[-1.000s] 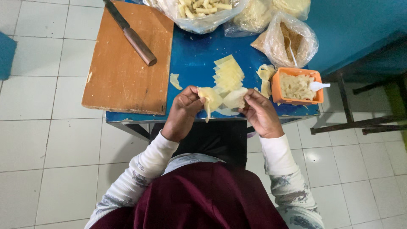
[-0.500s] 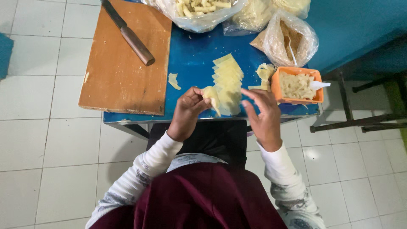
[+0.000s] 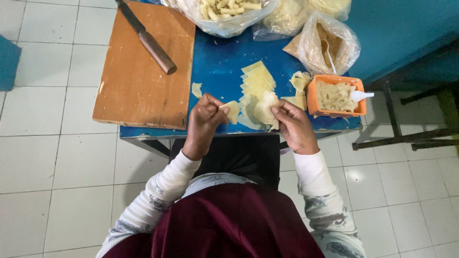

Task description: The person sits at a blue table and folds thin pastry sheets around a scoop of filling taken from an orange container, using a spoon to transfer the filling. The folded pieces are stacked in a pile on the table as they are finished.

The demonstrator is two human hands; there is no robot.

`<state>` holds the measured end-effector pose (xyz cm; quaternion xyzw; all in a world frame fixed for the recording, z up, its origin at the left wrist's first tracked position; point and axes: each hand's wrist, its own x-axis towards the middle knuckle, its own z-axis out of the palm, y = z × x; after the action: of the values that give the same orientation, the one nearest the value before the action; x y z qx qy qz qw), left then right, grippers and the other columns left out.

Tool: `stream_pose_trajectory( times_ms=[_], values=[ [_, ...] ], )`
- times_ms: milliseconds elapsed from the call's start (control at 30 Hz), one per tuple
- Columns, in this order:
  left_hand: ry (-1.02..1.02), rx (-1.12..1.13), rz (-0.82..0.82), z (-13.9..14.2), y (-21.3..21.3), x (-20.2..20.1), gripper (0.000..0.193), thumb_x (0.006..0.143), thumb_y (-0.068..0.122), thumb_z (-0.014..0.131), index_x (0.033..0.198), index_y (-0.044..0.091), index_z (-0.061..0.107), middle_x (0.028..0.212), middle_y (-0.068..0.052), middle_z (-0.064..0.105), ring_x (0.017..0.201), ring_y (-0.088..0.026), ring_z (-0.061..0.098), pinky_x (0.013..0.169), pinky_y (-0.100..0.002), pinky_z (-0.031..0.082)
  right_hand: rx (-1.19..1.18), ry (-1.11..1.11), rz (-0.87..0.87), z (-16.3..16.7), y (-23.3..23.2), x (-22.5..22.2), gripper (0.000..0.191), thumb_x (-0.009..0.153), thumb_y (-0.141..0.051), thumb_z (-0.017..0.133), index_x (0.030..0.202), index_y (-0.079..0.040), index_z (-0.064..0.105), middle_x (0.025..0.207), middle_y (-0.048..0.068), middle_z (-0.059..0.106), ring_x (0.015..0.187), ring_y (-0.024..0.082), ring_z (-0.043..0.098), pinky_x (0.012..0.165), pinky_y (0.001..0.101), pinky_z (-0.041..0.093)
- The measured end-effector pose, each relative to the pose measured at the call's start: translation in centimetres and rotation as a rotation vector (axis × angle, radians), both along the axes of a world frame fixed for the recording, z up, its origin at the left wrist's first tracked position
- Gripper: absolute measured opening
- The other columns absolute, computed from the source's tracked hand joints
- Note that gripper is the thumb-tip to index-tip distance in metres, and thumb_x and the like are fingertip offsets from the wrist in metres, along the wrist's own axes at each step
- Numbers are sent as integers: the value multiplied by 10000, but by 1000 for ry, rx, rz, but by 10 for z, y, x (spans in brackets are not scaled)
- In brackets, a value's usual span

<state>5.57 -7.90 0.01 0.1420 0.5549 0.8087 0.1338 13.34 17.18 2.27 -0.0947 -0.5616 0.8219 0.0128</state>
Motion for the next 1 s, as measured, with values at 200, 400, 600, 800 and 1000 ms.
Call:
stream_pose_trajectory(
  times_ms=[200, 400, 600, 800, 1000],
  values=[
    [172, 142, 36, 12, -14, -6, 284, 933, -100, 649, 1137, 12, 486, 1038, -65, 561, 962, -119, 657, 820, -239, 546, 1042, 199, -315, 20, -4, 1, 86, 1013, -62, 684, 1091, -27, 693, 966, 2, 691, 864, 103, 667, 798, 253, 514],
    [258, -39, 195, 24, -26, -16, 353, 907, -147, 644, 1196, -4, 500, 1105, -67, 539, 1070, -116, 578, 892, -247, 542, 1728, 659, -272, 9, -55, 20, 292, 831, 21, 723, 1109, -69, 735, 1046, 63, 693, 998, 270, 633, 893, 397, 451],
    [194, -91, 164, 30, -36, -18, 329, 946, -121, 620, 1241, -3, 535, 1068, -56, 537, 966, -114, 566, 825, -229, 488, 1728, 663, -266, 0, -64, 30, 286, 900, -3, 731, 1169, -99, 741, 1109, 21, 699, 1010, 213, 636, 916, 387, 388],
    [-116, 245, -139, 24, -14, -5, 258, 945, -93, 601, 1165, 22, 534, 1050, -52, 644, 965, -114, 629, 837, -243, 497, 1573, 610, -206, 14, -65, 29, 291, 854, -156, 767, 1144, -145, 748, 1124, 45, 683, 992, 266, 632, 914, 386, 383],
    [-135, 378, -249, 5, 18, 10, 211, 922, -93, 637, 1068, 26, 542, 1031, -51, 637, 950, -123, 644, 846, -270, 528, 530, 218, -17, 18, -69, 19, 153, 1052, -174, 641, 1147, -55, 657, 1121, 4, 658, 944, 67, 580, 848, 207, 477]
  ],
)
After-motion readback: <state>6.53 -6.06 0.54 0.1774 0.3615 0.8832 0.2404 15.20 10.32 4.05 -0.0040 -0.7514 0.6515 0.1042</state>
